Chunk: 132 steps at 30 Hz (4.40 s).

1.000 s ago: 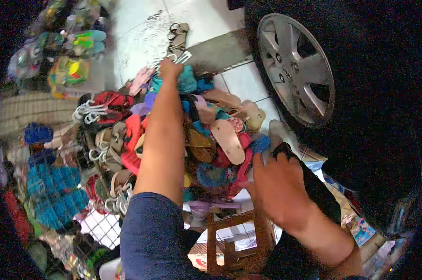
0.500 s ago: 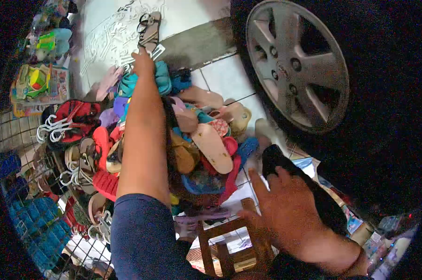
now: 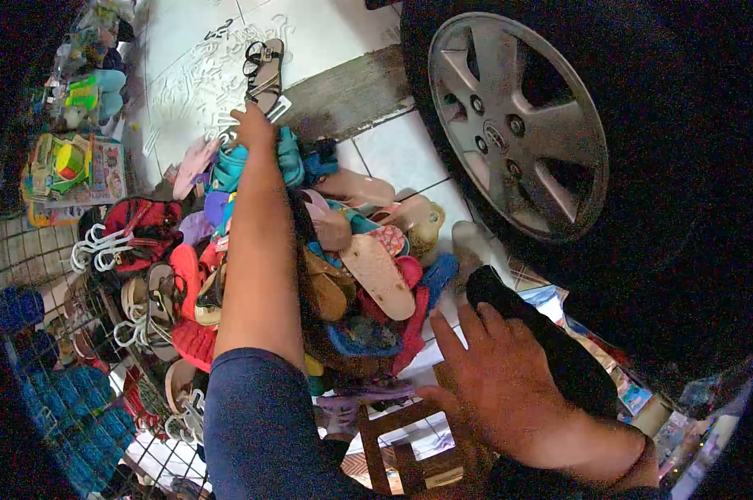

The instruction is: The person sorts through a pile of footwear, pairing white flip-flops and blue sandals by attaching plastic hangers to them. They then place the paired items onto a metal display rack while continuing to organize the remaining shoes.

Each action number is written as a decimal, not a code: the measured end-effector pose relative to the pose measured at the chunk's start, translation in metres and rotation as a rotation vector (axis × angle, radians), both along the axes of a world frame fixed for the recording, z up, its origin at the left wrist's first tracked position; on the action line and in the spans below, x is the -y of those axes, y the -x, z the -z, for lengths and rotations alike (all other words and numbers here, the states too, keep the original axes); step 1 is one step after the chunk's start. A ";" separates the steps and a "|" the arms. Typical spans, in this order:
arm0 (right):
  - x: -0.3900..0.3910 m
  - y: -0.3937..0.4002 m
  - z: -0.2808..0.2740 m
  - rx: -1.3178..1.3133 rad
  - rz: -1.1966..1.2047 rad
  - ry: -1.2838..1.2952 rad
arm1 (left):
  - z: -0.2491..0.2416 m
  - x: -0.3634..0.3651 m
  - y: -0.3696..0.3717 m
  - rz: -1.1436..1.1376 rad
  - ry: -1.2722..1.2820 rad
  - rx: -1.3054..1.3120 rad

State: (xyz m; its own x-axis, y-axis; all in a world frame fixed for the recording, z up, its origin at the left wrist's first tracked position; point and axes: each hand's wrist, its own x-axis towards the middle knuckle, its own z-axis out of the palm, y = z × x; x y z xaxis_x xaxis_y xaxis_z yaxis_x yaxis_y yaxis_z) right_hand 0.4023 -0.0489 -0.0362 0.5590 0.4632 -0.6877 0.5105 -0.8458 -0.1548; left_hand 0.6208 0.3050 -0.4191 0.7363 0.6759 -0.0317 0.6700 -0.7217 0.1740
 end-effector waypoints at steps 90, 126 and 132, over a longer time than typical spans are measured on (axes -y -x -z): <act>0.072 0.224 0.016 -1.165 1.121 -0.975 | -0.457 0.288 0.631 -0.342 1.938 1.390; 0.054 0.230 0.084 -0.548 0.748 -0.377 | -0.339 0.256 0.601 -0.614 1.533 0.654; 0.048 0.243 0.104 -0.638 0.711 -0.623 | -0.314 0.251 0.604 -0.587 1.651 0.545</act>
